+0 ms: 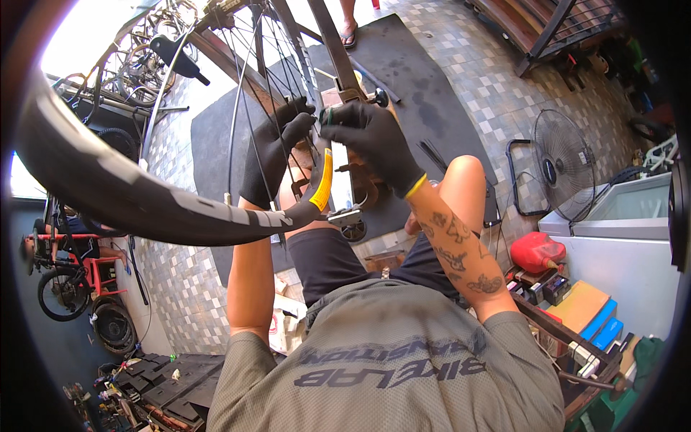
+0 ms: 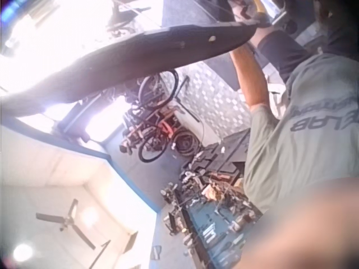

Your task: The person is seated on the floor and uses a spoke wrench to adjust the spokes of a bicycle wheel mounted on a stand. They rotate the wheel and repeatedly tighten or loosen individual spokes to true the wheel.

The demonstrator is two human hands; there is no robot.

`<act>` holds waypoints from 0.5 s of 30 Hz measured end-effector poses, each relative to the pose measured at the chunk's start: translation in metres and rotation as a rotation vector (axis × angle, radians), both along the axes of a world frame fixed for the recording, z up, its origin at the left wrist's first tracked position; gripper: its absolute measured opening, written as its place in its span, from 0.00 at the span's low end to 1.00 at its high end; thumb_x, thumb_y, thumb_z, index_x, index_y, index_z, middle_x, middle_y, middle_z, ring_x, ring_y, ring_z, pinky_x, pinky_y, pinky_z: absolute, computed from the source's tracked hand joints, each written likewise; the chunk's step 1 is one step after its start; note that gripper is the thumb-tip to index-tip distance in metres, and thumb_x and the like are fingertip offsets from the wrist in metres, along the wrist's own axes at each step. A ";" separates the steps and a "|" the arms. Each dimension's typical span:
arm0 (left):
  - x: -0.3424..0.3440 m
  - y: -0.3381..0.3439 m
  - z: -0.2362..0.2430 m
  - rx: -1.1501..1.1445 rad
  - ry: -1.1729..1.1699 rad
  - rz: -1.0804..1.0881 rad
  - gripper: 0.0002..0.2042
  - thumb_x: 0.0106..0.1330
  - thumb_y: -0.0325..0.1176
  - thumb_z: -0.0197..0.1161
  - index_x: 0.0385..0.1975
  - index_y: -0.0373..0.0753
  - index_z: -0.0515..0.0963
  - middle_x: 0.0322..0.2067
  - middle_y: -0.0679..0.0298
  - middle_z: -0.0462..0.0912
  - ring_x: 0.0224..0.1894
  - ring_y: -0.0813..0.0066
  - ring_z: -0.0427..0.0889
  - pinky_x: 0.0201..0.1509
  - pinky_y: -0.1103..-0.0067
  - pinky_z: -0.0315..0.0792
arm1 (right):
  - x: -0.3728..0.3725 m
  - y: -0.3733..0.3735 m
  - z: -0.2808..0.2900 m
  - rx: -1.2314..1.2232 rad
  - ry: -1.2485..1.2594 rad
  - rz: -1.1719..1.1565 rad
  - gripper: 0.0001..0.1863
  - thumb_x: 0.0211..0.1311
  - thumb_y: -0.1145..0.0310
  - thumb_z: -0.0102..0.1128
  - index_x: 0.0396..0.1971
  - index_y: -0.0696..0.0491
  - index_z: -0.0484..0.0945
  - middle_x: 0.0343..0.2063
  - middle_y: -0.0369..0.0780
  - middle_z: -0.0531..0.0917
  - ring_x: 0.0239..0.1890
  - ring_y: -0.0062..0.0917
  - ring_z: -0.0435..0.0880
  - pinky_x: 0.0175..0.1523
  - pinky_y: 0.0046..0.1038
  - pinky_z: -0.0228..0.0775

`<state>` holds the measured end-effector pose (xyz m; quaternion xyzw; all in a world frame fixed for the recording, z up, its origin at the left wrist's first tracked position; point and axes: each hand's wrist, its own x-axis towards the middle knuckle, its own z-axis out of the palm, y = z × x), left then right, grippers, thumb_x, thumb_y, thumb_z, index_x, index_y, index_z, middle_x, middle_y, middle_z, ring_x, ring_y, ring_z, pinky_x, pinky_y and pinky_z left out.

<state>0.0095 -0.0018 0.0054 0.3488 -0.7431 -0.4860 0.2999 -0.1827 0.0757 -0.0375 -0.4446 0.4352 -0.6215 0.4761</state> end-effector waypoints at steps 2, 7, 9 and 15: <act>-0.004 -0.006 -0.001 0.050 0.030 0.016 0.31 0.76 0.48 0.63 0.67 0.27 0.74 0.60 0.49 0.83 0.61 0.62 0.82 0.68 0.69 0.72 | 0.004 0.017 0.003 0.086 0.084 0.080 0.12 0.64 0.70 0.74 0.43 0.61 0.86 0.37 0.39 0.90 0.40 0.17 0.87 0.48 0.24 0.79; -0.005 -0.017 -0.011 0.039 0.042 0.001 0.32 0.76 0.48 0.63 0.68 0.26 0.71 0.61 0.48 0.82 0.61 0.59 0.83 0.67 0.68 0.74 | 0.012 0.023 0.011 0.060 0.235 -0.016 0.12 0.61 0.69 0.75 0.38 0.61 0.87 0.32 0.40 0.90 0.35 0.19 0.87 0.45 0.26 0.79; -0.004 -0.018 -0.015 0.040 0.054 0.008 0.32 0.75 0.48 0.64 0.67 0.26 0.72 0.60 0.47 0.82 0.61 0.58 0.83 0.67 0.67 0.74 | 0.014 0.023 0.012 0.016 0.233 -0.078 0.12 0.58 0.69 0.74 0.37 0.63 0.87 0.30 0.45 0.89 0.32 0.25 0.88 0.42 0.29 0.80; 0.000 -0.014 -0.018 -0.039 -0.070 0.127 0.27 0.77 0.46 0.64 0.62 0.26 0.76 0.49 0.53 0.86 0.51 0.68 0.85 0.60 0.73 0.76 | 0.031 0.021 0.011 -0.003 0.264 -0.164 0.12 0.59 0.70 0.76 0.40 0.60 0.87 0.31 0.42 0.90 0.33 0.19 0.88 0.42 0.26 0.80</act>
